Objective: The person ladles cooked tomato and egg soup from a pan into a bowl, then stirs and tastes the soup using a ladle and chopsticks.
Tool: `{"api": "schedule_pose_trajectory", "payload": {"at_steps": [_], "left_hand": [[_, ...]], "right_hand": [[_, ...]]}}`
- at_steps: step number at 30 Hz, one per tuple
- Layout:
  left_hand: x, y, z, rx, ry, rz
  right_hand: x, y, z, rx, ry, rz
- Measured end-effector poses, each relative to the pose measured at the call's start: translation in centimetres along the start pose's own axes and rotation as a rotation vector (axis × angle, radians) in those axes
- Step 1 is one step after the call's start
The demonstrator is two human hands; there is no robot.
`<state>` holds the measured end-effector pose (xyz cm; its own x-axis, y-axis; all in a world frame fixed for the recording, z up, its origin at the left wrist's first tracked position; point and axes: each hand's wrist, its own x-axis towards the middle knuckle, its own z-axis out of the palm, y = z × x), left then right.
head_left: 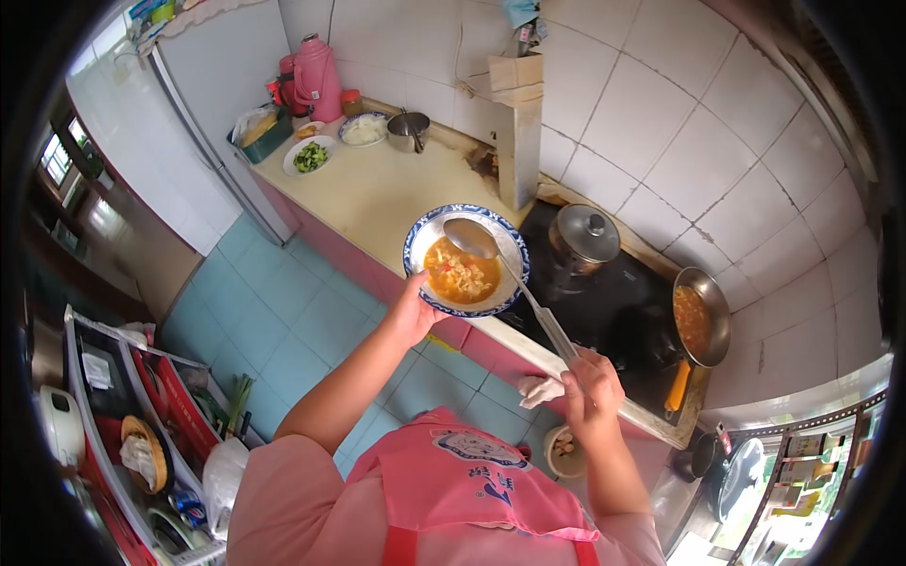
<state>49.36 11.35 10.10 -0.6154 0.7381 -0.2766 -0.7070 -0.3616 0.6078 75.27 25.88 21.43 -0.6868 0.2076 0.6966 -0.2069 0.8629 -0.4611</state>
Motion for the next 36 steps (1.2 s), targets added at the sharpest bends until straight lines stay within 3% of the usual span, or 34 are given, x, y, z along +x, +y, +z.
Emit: {"api": "schedule_pose_trajectory", "payload": {"at_steps": [12, 19, 36], "left_hand": [[8.9, 4.9, -12.1, -0.092, 0.158, 0.041], [13.4, 6.1, -15.7, -0.116, 0.222, 0.122], [26.3, 16.5, -29.1, -0.027, 0.133, -0.175]], "right_hand": [[6.8, 2.5, 12.2, 0.055, -0.075, 0.206], [10.1, 7.5, 18.8, 0.138, -0.151, 0.129], [19.0, 8.6, 38.6, -0.062, 0.019, 0.506]]}}
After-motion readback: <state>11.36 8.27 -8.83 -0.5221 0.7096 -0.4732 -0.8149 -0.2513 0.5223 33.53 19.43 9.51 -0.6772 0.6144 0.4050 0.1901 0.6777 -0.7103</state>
